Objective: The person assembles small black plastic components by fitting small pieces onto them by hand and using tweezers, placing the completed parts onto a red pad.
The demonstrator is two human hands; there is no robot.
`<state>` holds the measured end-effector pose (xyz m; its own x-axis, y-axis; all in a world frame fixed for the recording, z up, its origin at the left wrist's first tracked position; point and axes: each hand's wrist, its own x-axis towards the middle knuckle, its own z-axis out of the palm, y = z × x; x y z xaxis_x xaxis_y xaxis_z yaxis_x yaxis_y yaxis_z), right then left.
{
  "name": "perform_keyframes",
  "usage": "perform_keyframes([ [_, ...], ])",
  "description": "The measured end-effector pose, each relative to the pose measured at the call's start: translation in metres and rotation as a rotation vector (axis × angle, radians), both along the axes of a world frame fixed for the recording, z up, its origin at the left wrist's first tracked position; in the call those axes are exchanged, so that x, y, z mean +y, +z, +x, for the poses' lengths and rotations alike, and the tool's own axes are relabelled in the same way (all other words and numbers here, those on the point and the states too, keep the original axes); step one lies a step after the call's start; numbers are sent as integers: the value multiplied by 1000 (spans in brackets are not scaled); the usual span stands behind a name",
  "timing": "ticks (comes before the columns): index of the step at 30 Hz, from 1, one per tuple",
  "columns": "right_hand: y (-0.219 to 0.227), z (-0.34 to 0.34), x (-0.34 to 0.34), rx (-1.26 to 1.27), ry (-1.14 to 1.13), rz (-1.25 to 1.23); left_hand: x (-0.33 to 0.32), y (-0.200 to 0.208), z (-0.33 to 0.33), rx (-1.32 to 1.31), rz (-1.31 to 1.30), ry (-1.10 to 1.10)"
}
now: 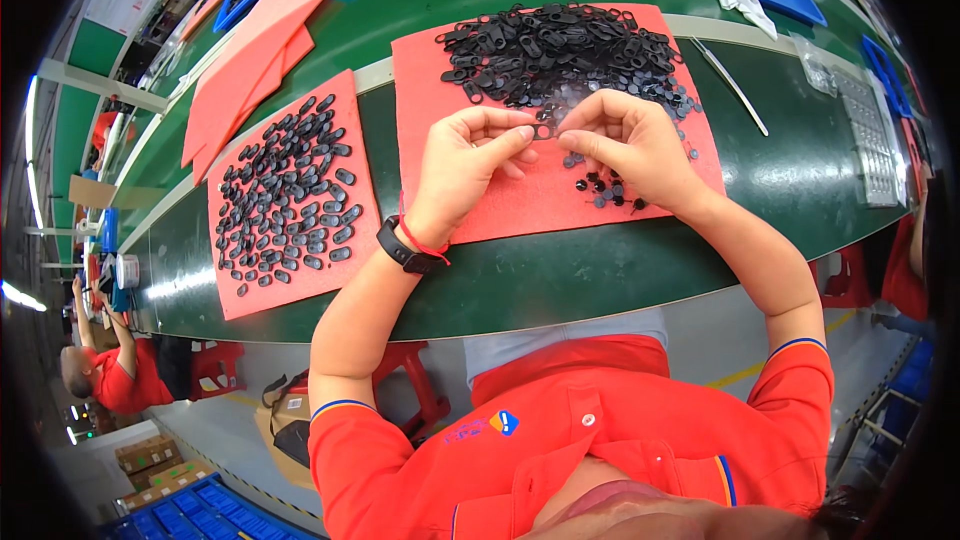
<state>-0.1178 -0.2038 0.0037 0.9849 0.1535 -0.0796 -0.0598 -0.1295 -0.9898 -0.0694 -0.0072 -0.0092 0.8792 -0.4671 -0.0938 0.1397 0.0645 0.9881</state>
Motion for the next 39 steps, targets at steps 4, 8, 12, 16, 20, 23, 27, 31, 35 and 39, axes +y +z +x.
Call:
perform_keyframes([
  [4,-10,0,1,-138,-27,-60,-3,-2,-1,40,-8,-32],
  [8,-7,0,4,-165,-50,-229,-2,-3,-2,39,-3,-79],
  [12,-10,-3,5,-214,-62,-244,-4,-2,-4,42,-11,-106],
  [16,-9,-4,5,-292,-60,-315,-5,-3,-5,35,7,-124],
  [20,-5,-4,6,-308,-66,-371,-6,-3,-7,30,23,-135],
  [23,-7,-4,5,-307,-59,-383,-6,-6,-6,38,22,-133],
  [27,-12,-3,5,-357,-53,-387,-6,-7,-7,35,35,-139],
  [31,-11,-5,6,-340,-62,-409,-8,-9,-10,21,33,-116],
  [35,-13,-6,7,-378,-73,-382,-8,-7,-11,7,52,-100],
  [39,-9,-6,7,-268,-73,-331,-6,-6,-9,18,21,-112],
])
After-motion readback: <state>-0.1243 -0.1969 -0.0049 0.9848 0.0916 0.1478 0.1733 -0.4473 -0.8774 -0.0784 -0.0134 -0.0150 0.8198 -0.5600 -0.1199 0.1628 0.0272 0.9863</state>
